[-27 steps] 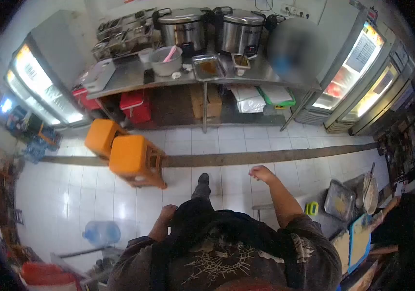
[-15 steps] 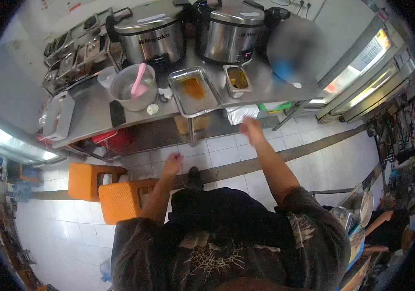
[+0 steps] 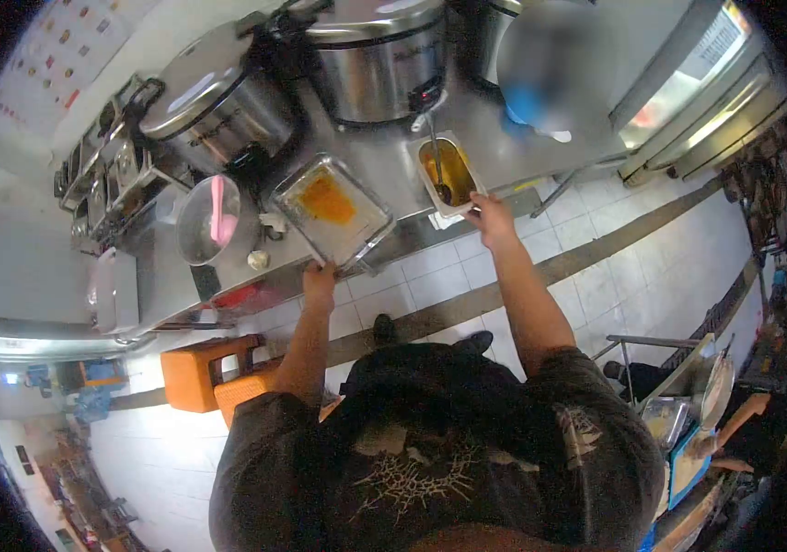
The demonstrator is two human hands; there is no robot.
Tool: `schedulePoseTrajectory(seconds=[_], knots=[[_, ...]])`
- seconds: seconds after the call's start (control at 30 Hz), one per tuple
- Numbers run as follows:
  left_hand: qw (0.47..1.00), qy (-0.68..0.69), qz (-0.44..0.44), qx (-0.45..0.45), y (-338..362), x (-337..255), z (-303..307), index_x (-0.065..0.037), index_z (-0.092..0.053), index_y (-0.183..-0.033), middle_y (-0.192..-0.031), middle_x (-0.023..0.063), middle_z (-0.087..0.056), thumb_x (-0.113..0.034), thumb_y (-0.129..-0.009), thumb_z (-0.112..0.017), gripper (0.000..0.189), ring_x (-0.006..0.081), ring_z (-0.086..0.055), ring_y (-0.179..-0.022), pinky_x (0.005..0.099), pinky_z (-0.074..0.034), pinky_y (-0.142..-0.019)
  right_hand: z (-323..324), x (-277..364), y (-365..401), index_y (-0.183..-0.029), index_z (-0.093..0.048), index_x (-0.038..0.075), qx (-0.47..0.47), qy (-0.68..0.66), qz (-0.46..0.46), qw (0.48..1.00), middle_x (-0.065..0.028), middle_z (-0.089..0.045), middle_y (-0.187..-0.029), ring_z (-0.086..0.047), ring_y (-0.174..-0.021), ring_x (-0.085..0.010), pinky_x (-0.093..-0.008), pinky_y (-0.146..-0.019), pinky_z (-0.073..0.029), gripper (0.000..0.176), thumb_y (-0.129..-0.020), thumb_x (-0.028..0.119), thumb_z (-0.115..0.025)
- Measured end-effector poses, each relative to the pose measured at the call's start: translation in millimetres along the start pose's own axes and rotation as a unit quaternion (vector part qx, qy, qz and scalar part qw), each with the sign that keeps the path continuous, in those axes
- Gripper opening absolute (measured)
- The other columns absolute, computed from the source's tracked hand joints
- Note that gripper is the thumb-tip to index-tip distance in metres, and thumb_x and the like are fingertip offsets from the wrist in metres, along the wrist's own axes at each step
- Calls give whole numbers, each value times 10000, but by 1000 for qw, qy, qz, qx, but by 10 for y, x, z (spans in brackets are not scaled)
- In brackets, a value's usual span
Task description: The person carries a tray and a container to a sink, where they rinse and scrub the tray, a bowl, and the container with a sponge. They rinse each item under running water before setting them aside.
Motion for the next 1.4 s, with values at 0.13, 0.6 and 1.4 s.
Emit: schedulePoseTrajectory(seconds=[0.13,0.6,1.4], knots=[[995,76,-46,41,309,28,-106,18,-562,-854,-731,86,-569,-75,-800,-533,111,159,-551,-641,307,-467,-575,905,636,522,-939,-561,-10,1,27,3,1000,-87,-587,-859,-575,-762,-175,-302,-701,-518,190,-818,131,-593],[928,-47,21,370,1135,-2303,-3181,11,-551,-1067,-917,72,-598,-154,-832,-551,287,137,-554,-788,272,-453,-686,4744,1445,1025,-884,-561,-24,-279,-52,72,956,-76,-578,-773,-546,-658,-129,-255,-606,-474,153,-817,112,-581],[608,-126,-100,778,3047,-5662,-12621,-29,-547,-782,-719,23,-535,-118,-820,-572,99,109,-517,-653,261,-461,-624,9423,3475,576,-876,-573,-67,-686,-119,-8,718,-116,-575,-770,-550,-663,-180,-337,-552,-441,232,-774,138,-606]])
Point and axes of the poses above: each hand's wrist, its own y-axis away from the middle knuckle, its own z-axis out of the back of the hand, x = y × z, the point moved 5 cm from there along -y, towards the middle knuckle
